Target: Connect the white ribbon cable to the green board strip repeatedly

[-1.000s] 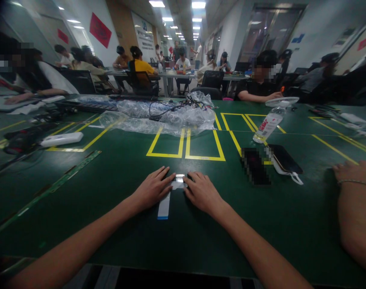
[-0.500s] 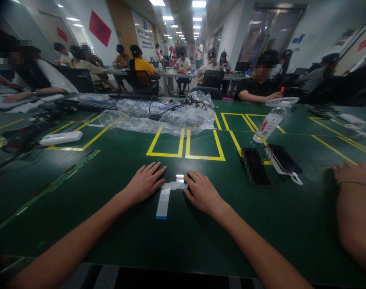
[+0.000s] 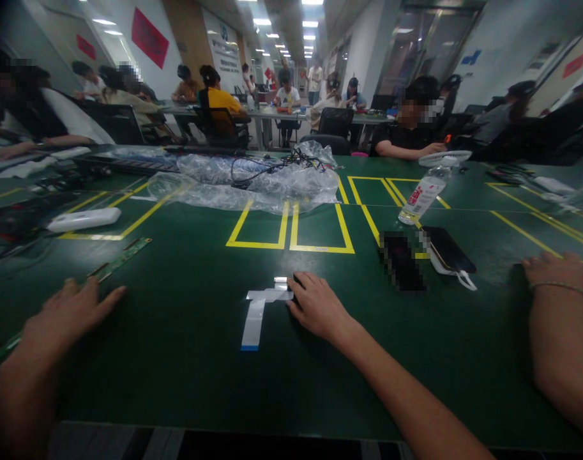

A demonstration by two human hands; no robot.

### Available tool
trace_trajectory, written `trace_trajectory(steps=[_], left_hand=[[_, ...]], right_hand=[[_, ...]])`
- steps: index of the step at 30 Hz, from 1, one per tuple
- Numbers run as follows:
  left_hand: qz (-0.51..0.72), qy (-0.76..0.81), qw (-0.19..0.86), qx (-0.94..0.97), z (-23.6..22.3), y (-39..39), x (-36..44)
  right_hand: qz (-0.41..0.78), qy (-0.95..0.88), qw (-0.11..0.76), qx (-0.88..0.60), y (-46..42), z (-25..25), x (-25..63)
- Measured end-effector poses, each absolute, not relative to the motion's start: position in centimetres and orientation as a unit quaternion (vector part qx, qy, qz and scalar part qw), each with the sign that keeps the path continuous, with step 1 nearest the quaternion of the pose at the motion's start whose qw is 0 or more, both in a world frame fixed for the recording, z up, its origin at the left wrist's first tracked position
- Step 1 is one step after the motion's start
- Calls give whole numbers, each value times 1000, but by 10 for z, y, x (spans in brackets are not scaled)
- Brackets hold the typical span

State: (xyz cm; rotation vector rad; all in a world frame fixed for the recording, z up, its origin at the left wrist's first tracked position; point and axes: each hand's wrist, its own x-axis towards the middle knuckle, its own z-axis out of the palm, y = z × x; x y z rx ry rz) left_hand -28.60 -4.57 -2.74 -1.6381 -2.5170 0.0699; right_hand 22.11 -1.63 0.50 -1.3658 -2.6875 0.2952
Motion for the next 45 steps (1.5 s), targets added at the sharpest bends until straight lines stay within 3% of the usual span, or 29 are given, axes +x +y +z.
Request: trace_trajectory(steps=[9,24,45], left_hand=[[21,-781,9,-624,-49,-76,-246],[56,-549,-95,-828,15,-22,-32],[-22,-472,-43,-880,-9,-29,-24]], right_hand=[[89,-883,54,-457,-19,6,218],[67,-887,88,-447,-20,4,217],[90,-890,85,-440,-20,2,214]])
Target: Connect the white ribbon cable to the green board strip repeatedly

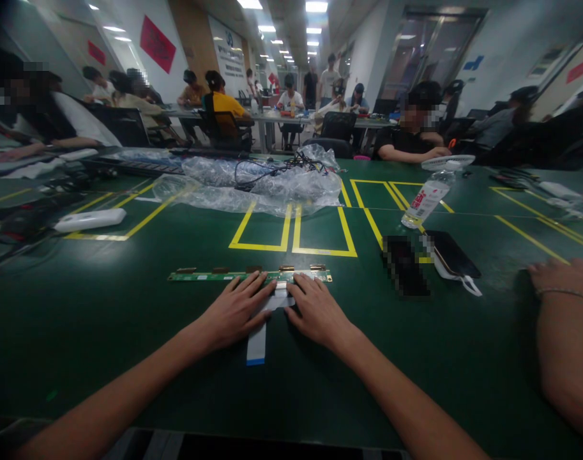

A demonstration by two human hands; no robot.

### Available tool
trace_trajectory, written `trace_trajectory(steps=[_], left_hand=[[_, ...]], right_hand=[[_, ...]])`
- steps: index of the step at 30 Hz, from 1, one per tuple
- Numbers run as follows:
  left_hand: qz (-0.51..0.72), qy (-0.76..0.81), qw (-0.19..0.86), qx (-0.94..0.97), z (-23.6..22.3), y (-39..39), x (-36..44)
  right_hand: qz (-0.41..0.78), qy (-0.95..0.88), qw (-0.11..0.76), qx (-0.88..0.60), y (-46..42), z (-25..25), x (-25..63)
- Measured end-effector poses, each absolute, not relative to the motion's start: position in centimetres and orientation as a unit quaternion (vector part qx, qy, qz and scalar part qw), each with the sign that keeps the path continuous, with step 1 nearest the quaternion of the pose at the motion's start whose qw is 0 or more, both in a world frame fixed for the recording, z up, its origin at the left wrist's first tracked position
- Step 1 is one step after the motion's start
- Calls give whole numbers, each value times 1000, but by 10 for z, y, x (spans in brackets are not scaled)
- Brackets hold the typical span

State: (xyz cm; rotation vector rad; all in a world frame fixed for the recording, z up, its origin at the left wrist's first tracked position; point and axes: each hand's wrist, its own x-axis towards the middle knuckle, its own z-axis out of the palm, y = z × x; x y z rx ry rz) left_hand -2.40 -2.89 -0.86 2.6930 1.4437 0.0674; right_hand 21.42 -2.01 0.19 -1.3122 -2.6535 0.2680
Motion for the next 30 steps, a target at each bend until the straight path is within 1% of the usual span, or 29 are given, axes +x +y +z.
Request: trace_trajectory(steps=[13,22,30], left_hand=[[24,477,11,878,-9,-32,-17],[29,484,16,874,-12,-31,-16],[29,484,11,874,-12,-31,-15]], right_hand=[[82,-893,88,-434,-19,3,216],[101,-897,98,-420,-16,6,219],[106,-894,81,-428,-18,9,217]])
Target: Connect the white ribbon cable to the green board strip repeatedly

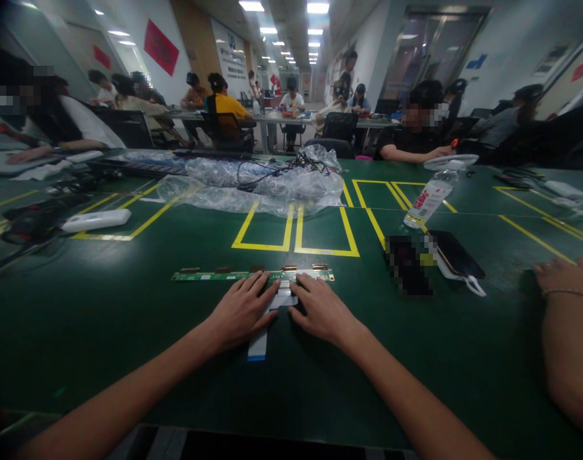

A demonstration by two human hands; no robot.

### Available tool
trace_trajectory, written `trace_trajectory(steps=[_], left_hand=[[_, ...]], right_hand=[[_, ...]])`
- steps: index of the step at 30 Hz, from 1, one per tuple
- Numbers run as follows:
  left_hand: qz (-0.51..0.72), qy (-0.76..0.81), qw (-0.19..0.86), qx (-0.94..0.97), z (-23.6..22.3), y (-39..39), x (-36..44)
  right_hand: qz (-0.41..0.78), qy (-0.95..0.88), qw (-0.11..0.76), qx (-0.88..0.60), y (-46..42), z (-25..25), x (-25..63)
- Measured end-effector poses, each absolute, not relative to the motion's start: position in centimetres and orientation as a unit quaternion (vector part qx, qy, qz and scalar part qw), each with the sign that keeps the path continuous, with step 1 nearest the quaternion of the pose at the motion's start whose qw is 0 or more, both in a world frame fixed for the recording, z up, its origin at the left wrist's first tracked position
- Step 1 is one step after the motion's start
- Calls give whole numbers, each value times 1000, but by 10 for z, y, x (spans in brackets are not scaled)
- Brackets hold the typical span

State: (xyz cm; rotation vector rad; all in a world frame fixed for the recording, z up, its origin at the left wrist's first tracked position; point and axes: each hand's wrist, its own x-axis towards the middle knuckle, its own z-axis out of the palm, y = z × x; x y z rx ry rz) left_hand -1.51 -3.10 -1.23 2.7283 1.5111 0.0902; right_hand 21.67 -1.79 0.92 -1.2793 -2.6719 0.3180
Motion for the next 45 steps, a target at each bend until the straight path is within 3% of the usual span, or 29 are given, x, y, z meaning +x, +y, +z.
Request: trace_trajectory(steps=[21,45], left_hand=[[27,479,6,877,-4,-33,-14],[33,449,14,893,-6,-30,-21]], right_hand=[[69,-895,89,-432,-17,8,213],[114,-897,108,-414,-12,4,224]])
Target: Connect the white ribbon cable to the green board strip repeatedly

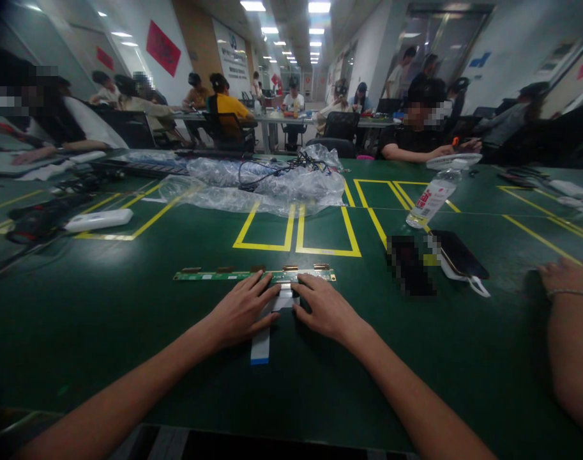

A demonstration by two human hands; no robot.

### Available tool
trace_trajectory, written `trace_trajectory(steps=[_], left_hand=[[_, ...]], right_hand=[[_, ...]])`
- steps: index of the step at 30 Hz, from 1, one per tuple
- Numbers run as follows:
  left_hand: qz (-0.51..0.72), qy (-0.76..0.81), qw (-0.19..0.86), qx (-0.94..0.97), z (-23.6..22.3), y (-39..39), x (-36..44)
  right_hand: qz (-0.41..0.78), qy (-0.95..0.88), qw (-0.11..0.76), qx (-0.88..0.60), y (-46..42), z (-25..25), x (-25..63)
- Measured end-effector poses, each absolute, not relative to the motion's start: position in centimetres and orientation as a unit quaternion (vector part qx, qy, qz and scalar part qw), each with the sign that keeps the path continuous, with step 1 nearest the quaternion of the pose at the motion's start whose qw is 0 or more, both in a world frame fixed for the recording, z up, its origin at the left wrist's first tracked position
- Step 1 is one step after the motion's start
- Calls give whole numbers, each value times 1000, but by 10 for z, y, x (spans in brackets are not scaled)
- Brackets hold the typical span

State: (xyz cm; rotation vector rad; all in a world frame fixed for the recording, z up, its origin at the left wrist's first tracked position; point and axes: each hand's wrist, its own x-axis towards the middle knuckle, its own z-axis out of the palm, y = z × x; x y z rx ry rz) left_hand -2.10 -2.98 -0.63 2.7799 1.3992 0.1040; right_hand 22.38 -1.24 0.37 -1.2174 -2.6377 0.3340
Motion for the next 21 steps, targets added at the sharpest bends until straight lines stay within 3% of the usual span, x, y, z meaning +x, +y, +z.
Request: trace_trajectory(steps=[21], left_hand=[[30,452,-2,892,-2,-31,-18]], right_hand=[[91,-910,83,-395,-12,3,225]])
